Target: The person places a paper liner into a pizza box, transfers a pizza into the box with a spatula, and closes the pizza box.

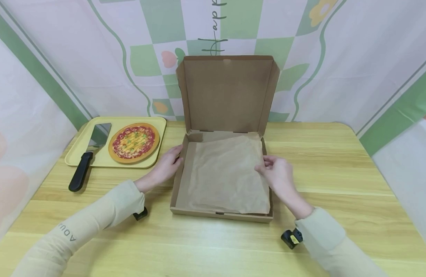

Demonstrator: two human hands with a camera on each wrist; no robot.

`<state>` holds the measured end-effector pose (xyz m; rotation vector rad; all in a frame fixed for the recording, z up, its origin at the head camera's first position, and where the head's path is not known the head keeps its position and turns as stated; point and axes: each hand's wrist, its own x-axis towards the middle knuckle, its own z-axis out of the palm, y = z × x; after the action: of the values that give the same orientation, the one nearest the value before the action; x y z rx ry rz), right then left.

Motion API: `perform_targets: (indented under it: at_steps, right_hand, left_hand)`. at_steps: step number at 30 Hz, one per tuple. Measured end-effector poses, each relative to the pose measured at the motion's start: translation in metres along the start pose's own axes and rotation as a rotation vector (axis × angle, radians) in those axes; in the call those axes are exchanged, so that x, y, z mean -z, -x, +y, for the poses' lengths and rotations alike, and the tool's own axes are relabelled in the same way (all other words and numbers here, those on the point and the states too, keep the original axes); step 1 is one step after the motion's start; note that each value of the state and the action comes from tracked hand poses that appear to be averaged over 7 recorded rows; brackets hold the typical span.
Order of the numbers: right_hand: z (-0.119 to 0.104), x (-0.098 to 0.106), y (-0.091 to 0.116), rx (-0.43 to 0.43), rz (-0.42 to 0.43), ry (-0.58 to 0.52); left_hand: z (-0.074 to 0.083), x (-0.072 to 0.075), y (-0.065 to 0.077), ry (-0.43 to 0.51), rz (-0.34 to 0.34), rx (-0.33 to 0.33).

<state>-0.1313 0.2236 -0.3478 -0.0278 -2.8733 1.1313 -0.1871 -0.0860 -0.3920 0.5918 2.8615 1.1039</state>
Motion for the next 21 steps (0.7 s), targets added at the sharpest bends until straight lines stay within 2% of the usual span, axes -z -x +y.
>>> perform_targets:
  at_steps: [7,12,21]
  right_hand:
    - [-0.001,-0.009,-0.001,0.087,0.001,0.062]
    - [-0.002,-0.014,0.001,0.158,-0.028,0.141]
    - [-0.001,-0.024,0.002,0.192,-0.064,0.289]
  left_hand:
    - [0.0,0.0,0.0,0.004,-0.005,0.005]
    - [-0.001,0.0,0.0,0.014,-0.008,0.006]
    - [-0.002,-0.001,0.0,0.013,-0.008,-0.004]
